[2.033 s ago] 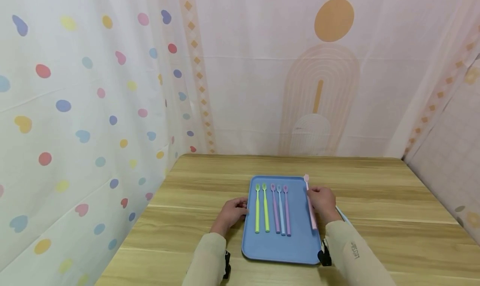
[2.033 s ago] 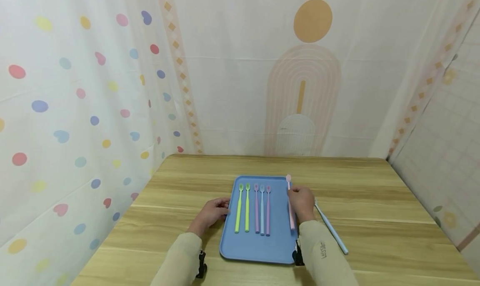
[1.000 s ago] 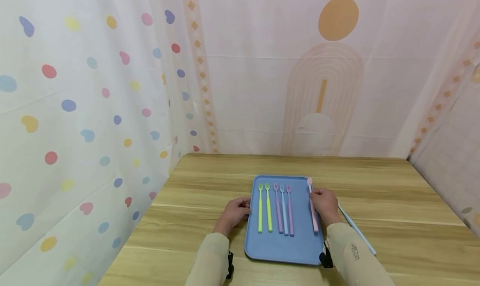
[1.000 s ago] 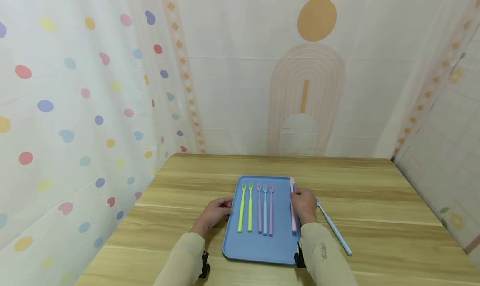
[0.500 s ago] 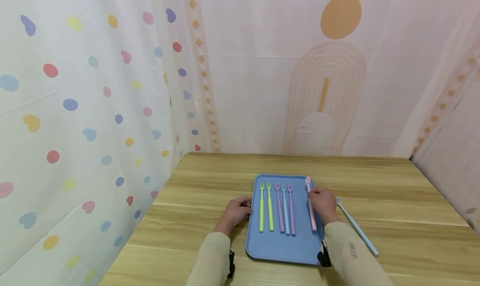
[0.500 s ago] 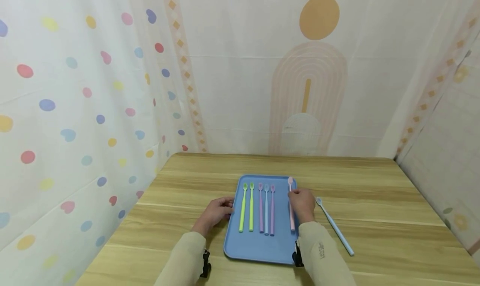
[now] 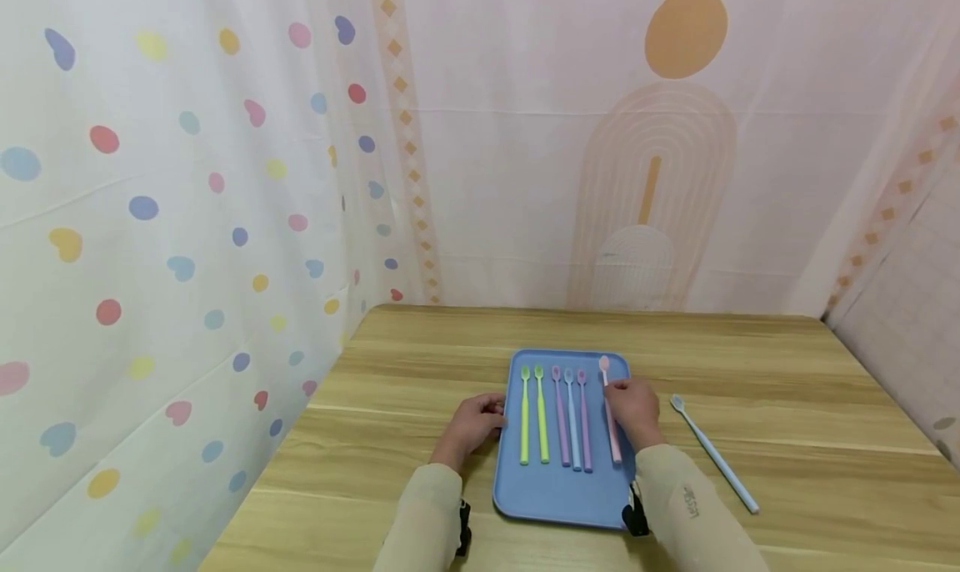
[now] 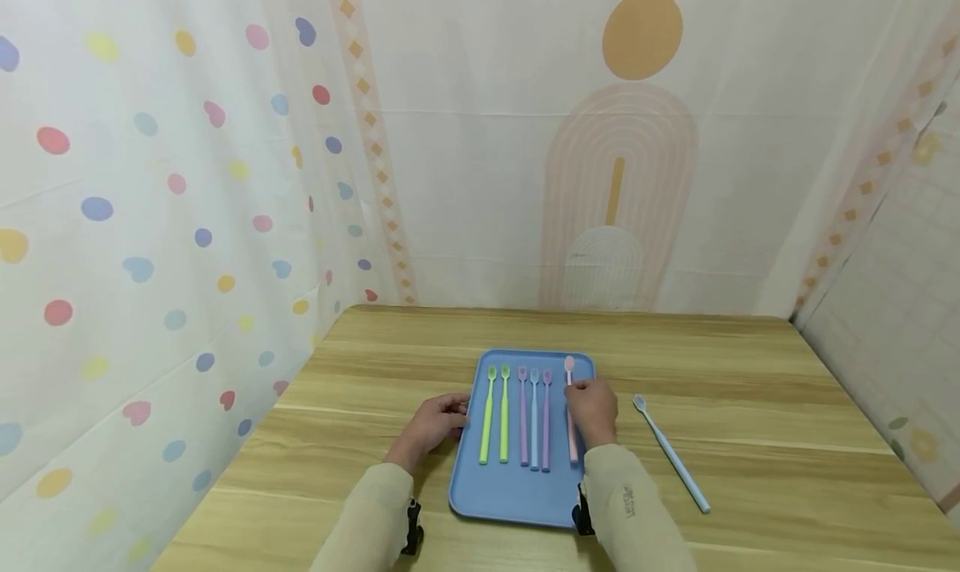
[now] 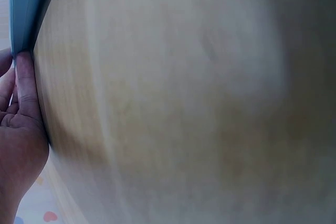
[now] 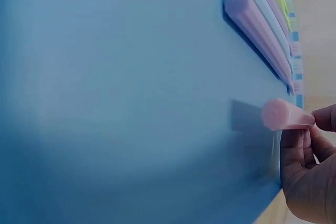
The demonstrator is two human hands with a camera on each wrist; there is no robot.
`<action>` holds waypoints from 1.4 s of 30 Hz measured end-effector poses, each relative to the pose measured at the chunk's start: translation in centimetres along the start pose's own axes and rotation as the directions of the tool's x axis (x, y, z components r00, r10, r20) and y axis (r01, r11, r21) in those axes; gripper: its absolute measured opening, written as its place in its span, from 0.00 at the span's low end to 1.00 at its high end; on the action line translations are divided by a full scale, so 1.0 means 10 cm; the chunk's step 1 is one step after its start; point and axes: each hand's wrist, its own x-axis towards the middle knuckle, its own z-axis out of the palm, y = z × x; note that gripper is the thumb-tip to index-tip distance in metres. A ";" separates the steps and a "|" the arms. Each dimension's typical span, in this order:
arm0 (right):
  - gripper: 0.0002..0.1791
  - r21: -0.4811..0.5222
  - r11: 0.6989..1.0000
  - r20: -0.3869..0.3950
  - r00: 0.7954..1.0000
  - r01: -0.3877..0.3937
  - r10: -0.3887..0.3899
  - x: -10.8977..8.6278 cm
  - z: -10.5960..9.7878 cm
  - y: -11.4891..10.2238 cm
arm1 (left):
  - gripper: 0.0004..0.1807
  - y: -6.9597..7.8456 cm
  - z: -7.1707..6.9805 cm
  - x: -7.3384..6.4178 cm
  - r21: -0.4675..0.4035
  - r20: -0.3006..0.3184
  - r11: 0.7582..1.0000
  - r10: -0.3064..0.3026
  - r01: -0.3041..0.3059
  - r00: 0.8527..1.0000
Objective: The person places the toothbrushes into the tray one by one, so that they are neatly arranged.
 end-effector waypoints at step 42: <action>0.14 -0.020 0.994 -0.059 0.993 0.105 -0.106 -0.17 0.15 -0.04 | 0.24 0.00 -0.01 -0.02 -0.008 0.005 1.000 0.030 -0.030 1.000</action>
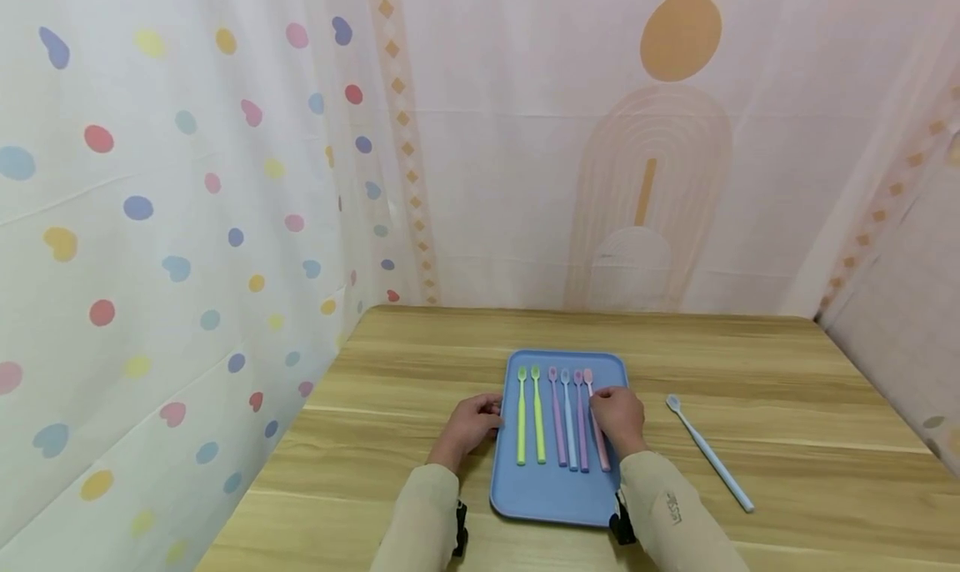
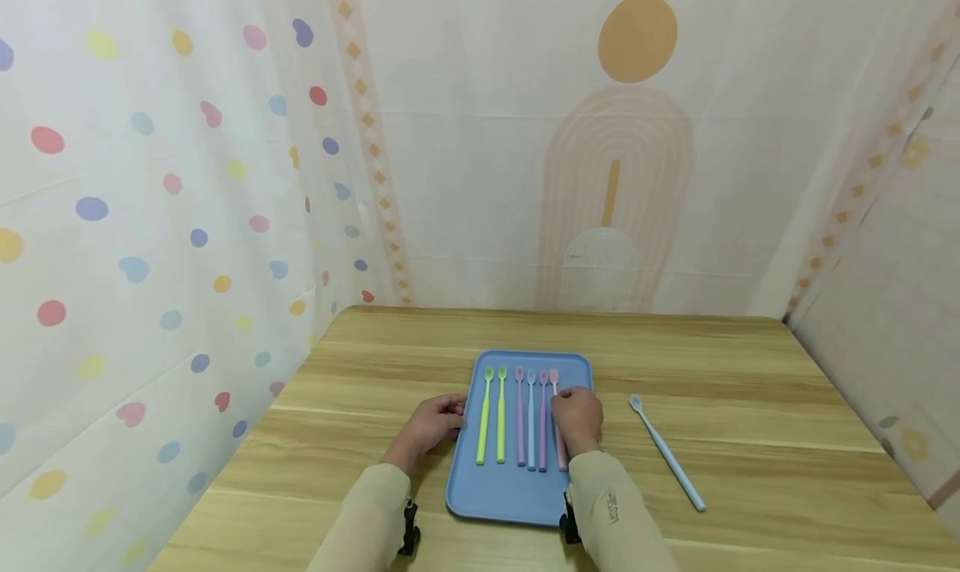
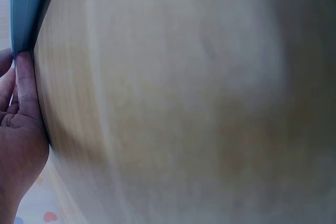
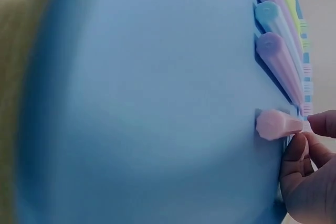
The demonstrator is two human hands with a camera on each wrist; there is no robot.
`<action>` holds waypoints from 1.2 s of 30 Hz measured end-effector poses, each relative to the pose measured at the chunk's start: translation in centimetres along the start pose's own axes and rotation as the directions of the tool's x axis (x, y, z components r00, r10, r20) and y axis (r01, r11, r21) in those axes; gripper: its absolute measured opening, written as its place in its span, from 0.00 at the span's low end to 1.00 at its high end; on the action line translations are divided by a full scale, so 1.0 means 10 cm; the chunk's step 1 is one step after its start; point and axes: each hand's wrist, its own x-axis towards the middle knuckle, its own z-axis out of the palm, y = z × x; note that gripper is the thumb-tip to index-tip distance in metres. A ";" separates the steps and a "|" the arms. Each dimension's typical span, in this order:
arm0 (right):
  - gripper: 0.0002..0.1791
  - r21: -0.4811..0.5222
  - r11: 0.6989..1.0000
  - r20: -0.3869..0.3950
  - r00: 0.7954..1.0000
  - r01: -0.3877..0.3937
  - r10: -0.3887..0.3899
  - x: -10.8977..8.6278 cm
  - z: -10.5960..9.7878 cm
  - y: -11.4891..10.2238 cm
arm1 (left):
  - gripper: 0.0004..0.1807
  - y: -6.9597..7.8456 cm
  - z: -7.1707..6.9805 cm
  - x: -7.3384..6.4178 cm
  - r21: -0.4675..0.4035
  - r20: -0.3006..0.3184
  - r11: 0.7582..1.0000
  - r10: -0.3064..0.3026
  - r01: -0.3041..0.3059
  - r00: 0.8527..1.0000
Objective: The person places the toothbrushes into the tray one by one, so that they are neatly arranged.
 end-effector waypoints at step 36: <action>0.21 0.045 0.997 0.096 0.993 0.059 -0.063 0.16 -0.78 0.17 | 0.23 0.00 0.00 0.01 0.055 -0.007 0.998 -0.002 0.002 1.000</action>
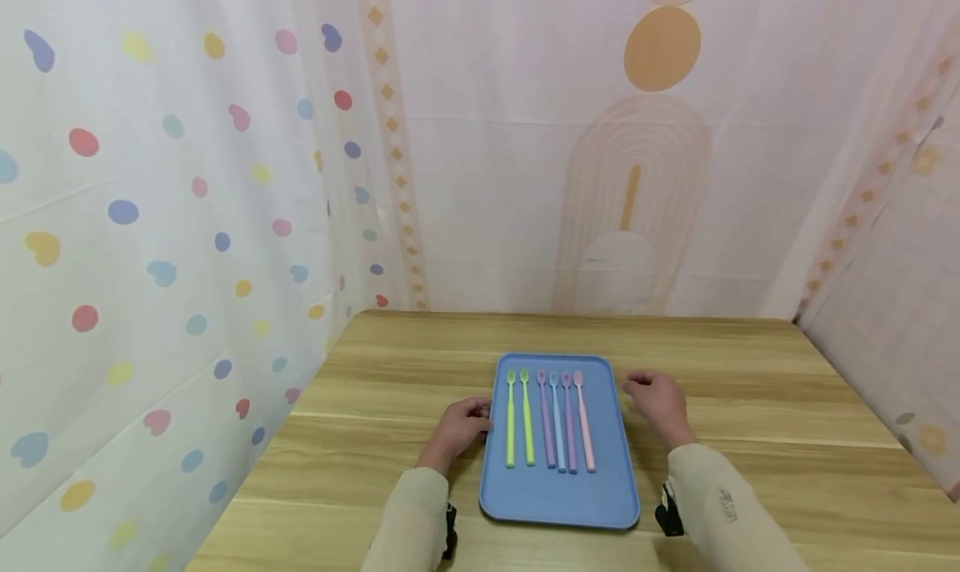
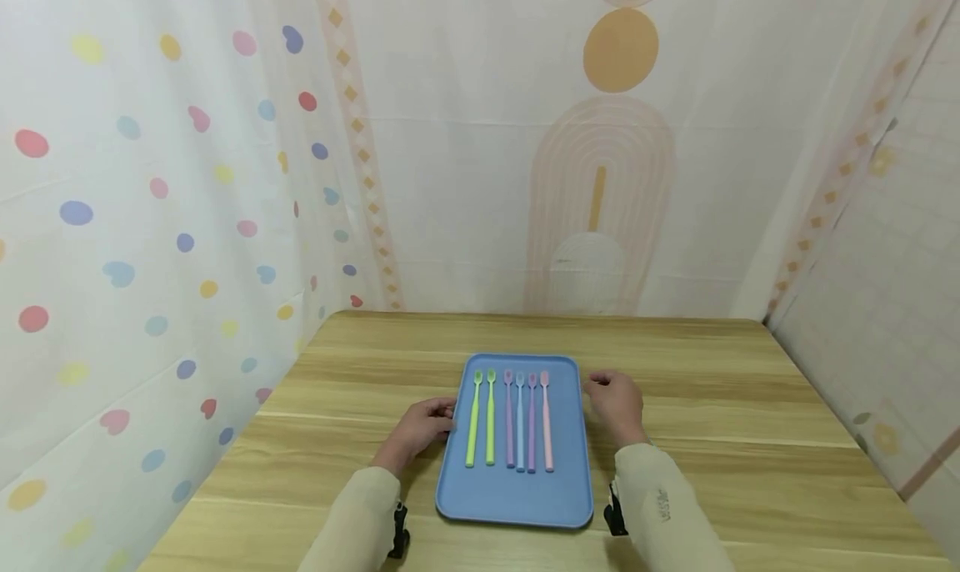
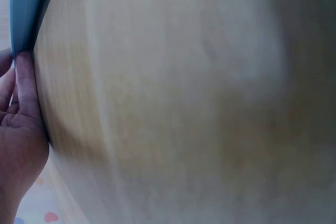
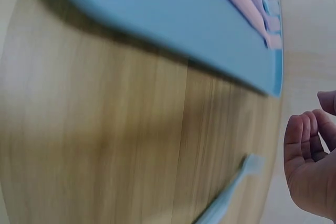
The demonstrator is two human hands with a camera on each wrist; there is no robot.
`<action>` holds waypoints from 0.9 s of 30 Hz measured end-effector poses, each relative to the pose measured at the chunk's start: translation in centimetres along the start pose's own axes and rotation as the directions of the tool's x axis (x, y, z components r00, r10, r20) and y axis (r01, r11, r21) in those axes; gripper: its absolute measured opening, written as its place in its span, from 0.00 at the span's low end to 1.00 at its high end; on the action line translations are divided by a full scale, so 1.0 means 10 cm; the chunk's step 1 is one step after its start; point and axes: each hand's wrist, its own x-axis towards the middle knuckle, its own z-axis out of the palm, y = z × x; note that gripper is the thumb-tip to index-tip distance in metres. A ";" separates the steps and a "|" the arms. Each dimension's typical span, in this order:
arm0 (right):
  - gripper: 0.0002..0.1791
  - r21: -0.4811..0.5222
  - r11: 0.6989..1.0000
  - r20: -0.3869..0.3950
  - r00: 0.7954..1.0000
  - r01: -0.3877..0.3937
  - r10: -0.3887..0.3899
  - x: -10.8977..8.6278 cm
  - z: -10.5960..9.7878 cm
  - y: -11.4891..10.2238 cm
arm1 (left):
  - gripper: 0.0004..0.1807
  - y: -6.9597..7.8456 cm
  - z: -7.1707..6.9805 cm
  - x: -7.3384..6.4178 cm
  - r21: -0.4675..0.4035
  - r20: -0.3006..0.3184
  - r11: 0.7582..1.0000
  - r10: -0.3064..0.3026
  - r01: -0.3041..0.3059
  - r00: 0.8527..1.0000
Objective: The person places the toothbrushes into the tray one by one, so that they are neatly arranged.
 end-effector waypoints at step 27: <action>0.21 -0.105 0.994 -0.031 0.999 -0.021 0.018 -0.09 -0.48 0.49 | 0.24 -0.01 0.01 0.02 0.008 -0.002 1.000 -0.007 0.007 1.000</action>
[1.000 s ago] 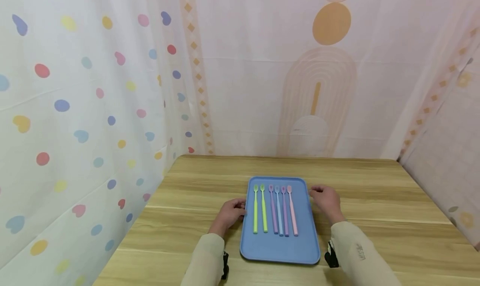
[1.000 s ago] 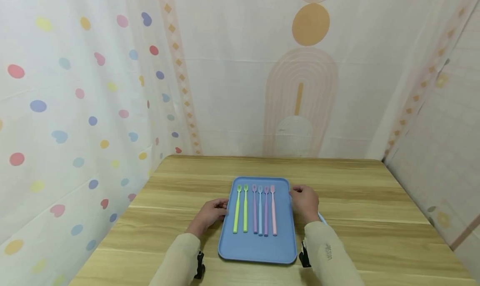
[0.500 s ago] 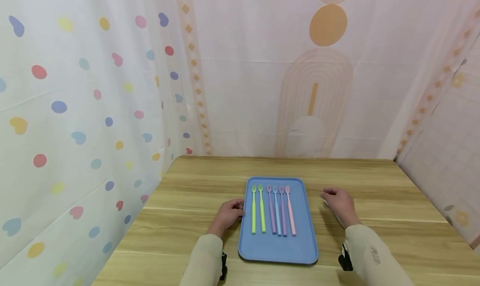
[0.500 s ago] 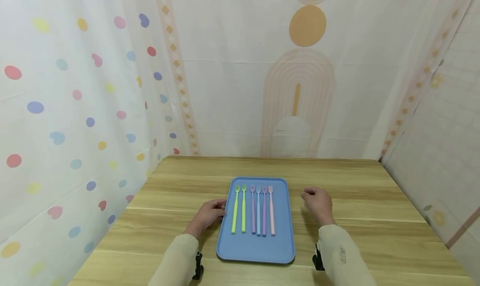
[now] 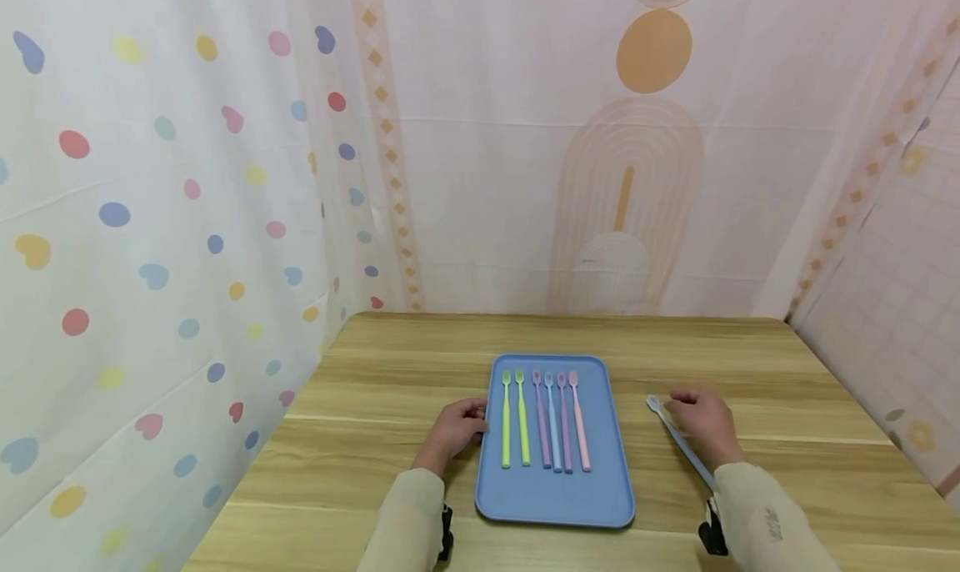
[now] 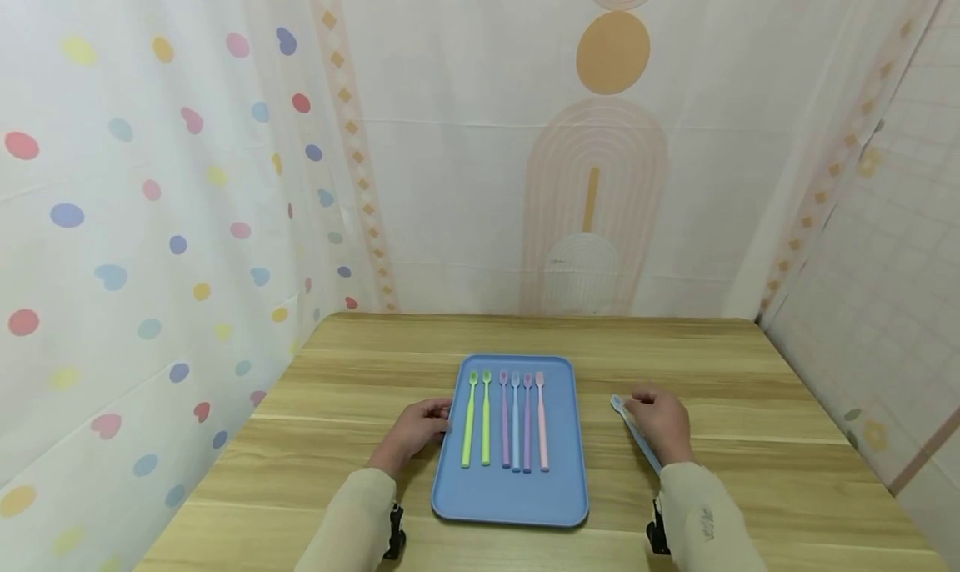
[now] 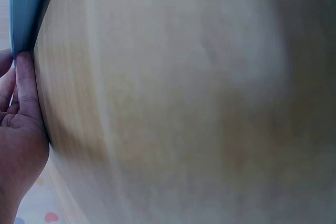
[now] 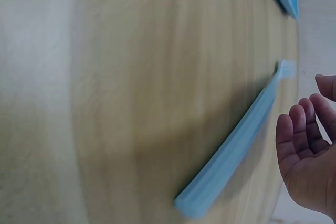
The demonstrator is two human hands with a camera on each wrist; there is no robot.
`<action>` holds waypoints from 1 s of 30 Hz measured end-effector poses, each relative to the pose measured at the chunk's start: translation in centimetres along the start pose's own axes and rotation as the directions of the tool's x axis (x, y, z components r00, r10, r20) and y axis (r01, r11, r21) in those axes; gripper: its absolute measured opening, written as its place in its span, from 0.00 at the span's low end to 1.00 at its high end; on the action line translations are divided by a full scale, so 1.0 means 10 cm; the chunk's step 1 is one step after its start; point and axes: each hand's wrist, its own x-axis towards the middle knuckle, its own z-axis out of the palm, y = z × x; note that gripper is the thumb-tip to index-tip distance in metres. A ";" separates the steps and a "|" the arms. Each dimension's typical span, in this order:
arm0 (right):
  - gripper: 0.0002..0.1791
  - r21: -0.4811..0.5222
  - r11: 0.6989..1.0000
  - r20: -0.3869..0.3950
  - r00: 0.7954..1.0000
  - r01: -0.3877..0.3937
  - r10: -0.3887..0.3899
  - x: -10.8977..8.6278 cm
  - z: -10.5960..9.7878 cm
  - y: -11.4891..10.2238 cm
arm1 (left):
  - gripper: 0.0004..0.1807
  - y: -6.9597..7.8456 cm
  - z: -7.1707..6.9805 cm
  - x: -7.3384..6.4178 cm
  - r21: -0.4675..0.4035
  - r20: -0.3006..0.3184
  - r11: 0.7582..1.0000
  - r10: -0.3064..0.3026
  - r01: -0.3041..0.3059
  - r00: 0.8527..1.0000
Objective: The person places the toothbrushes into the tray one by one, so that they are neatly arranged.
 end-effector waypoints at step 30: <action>0.20 -0.006 1.000 0.112 0.994 0.003 -0.002 -0.11 -0.03 0.34 | 0.24 0.00 -0.01 0.03 -0.024 0.005 1.000 -0.004 0.004 1.000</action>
